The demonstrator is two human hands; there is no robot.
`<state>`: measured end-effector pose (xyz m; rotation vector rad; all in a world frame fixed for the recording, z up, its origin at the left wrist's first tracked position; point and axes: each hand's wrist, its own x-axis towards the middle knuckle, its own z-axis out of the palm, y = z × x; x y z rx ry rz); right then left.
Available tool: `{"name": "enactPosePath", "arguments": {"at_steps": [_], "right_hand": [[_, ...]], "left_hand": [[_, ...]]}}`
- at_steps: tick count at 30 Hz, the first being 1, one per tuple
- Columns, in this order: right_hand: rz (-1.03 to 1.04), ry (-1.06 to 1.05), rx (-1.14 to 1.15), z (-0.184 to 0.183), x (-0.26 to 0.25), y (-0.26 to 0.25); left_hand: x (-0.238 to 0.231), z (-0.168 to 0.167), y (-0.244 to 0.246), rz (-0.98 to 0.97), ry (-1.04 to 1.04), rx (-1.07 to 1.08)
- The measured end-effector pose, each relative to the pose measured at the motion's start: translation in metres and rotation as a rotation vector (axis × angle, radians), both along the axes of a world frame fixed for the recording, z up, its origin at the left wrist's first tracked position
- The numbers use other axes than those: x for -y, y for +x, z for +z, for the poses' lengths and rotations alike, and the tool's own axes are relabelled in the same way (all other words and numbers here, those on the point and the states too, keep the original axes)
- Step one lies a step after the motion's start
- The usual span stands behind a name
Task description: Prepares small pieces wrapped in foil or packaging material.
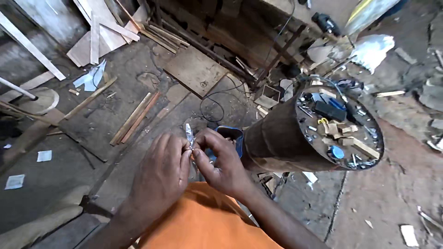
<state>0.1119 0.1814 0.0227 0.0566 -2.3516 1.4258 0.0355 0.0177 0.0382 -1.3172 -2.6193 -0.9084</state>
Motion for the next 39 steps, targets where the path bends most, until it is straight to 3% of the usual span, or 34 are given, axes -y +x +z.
{"name": "enactPosePath", "arguments": {"at_steps": [11, 16, 21, 27, 33, 39], "right_hand": [[-0.156, -0.002, 0.077, -0.009, 0.014, 0.006], [-0.184, -0.186, 0.058, -0.010, 0.023, 0.011], [-0.260, -0.230, -0.027, -0.010, 0.019, 0.014], [-0.206, -0.339, 0.052, 0.000, 0.010, 0.014], [-0.125, -0.362, 0.062, -0.002, 0.015, 0.012], [-0.105, -0.163, 0.035, -0.006, 0.012, 0.012]], "left_hand": [[-0.006, -0.008, 0.020, 0.160, -0.044, 0.000], [-0.010, -0.011, 0.028, 0.202, 0.055, 0.073], [-0.001, -0.014, 0.019, 0.347, 0.113, 0.155], [0.008, -0.011, 0.006, 0.141, 0.293, 0.237], [-0.003, -0.010, 0.008, 0.100, 0.379, 0.225], [-0.001, -0.009, 0.005, 0.128, 0.272, 0.151]]}}
